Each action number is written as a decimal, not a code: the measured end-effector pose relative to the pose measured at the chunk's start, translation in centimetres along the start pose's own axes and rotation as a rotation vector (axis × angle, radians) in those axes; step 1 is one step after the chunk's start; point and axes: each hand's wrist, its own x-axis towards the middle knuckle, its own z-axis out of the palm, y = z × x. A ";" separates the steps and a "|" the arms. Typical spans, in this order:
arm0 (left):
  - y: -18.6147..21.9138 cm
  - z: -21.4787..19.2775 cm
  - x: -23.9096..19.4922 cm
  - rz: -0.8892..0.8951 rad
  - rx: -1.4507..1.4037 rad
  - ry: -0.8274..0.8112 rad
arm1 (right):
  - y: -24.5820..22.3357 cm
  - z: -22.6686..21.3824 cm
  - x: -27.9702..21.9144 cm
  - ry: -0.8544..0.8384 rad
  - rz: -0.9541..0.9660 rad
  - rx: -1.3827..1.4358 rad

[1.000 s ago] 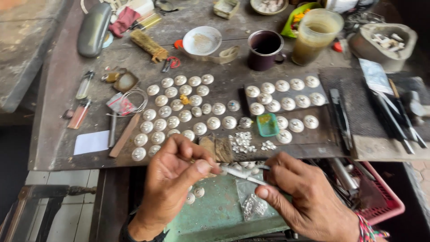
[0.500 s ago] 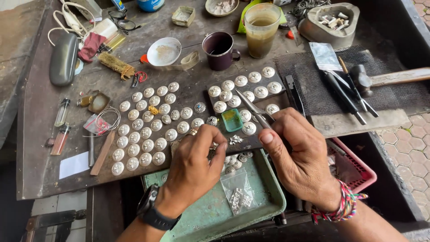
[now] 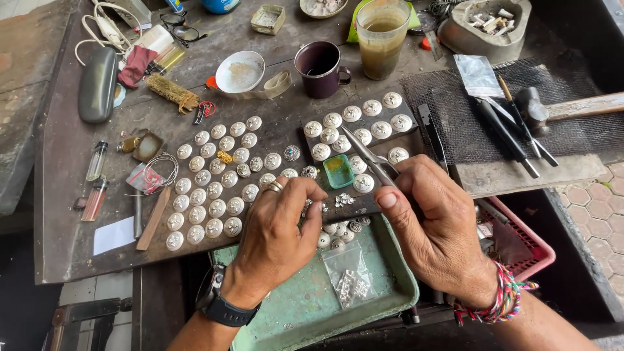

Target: The person is using pliers to trim and shape small silver jewelry components on a workbench.

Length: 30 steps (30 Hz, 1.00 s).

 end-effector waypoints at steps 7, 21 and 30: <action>0.5 -0.1 -0.8 0.124 0.106 -0.034 | 0.1 0.1 -0.2 -0.015 -0.010 0.011; 0.7 0.3 -1.6 0.133 0.105 0.002 | 0.1 0.2 -0.1 -0.046 -0.030 -0.008; 0.7 0.5 -1.6 0.117 0.208 -0.038 | 0.2 0.6 -0.4 -0.064 -0.046 -0.027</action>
